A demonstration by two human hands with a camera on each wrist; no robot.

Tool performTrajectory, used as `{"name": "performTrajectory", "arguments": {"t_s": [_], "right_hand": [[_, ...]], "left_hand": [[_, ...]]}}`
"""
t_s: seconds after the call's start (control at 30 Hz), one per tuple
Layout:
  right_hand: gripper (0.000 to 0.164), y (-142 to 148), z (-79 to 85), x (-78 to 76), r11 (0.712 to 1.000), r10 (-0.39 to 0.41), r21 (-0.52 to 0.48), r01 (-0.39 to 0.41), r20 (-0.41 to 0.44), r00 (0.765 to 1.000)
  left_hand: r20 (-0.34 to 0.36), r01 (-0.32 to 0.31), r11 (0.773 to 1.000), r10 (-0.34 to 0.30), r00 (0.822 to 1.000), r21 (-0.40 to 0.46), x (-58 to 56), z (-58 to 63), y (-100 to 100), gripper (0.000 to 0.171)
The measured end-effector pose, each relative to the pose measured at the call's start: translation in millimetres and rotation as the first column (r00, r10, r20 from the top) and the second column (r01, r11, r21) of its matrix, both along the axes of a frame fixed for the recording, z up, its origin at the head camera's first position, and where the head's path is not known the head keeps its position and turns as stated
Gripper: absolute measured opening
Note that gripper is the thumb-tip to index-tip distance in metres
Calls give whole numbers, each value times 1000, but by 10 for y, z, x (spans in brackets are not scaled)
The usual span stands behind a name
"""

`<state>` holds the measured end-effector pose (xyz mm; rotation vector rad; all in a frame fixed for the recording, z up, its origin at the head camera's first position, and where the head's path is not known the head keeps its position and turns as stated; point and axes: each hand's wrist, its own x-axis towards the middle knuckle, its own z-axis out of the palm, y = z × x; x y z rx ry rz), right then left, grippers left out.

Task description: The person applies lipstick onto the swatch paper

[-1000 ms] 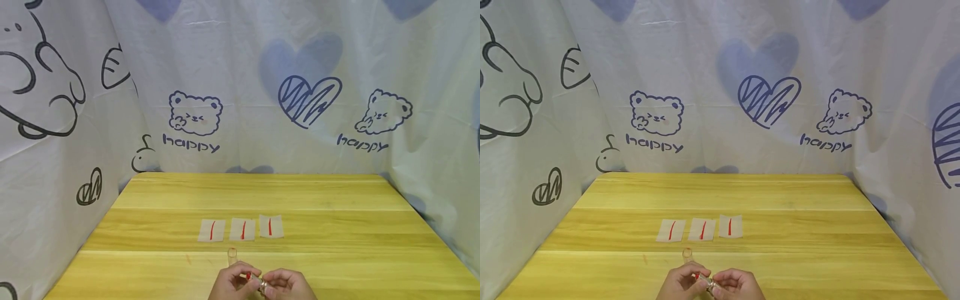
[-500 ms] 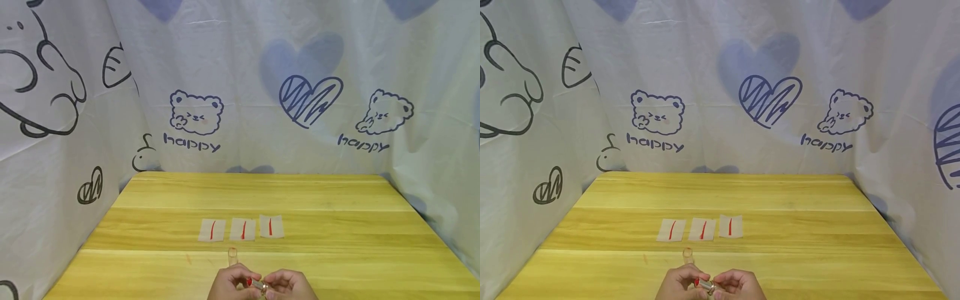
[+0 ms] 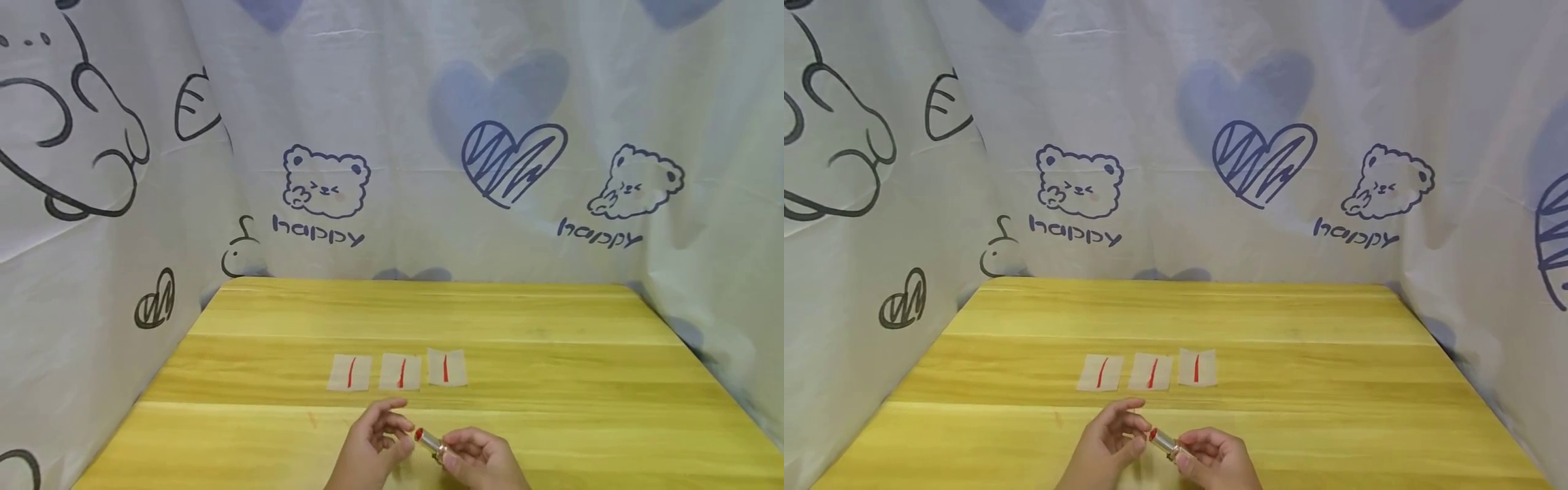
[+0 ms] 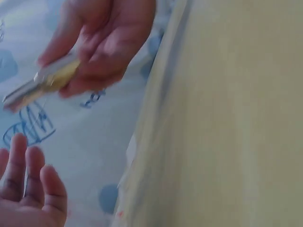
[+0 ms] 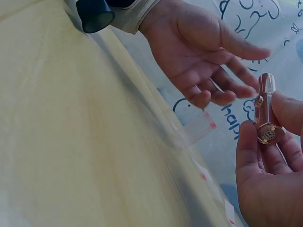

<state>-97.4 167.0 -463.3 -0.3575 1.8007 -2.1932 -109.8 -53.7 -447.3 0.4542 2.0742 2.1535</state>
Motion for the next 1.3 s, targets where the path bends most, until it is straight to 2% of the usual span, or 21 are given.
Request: {"name": "performTrajectory", "arguments": {"t_s": [0.1,0.2,0.27,0.33,0.43,0.57,0.77,0.87,1.07,1.3], "right_hand": [[23,27,-9,-30,1000,-18,-22,19,48,999],[23,38,-21,-46,998,-49,-33,53,110,993],[26,37,-28,-55,996,-78,-28,83,141,987],[30,31,-29,-66,994,-103,-23,108,159,982],[30,45,-31,-72,990,-134,-19,139,174,976],[25,61,-14,-86,985,-160,-35,170,191,968],[23,42,22,-83,982,-167,-46,182,224,960],[24,31,22,-76,981,-180,-31,192,222,958],[24,3,35,-52,974,-220,-15,228,215,952],[18,-6,40,-39,968,-228,-52,244,215,950]], "left_hand": [[31,-160,987,160,987,10,-66,28,-53,47],[49,-298,954,298,953,-5,-116,24,-110,44],[49,-344,939,345,937,-28,-137,14,-143,44],[45,-364,930,366,929,-52,-145,4,-171,47],[33,-360,929,364,931,-88,-146,-19,-182,51],[22,-323,937,328,944,-131,-148,-28,-190,59],[68,-240,947,260,963,-213,-156,-31,-209,69],[82,-218,946,244,966,-240,-152,-42,-218,68],[87,-211,928,248,965,-307,-138,-28,-252,65],[95,-208,931,246,965,-299,-126,-35,-234,62]]}}
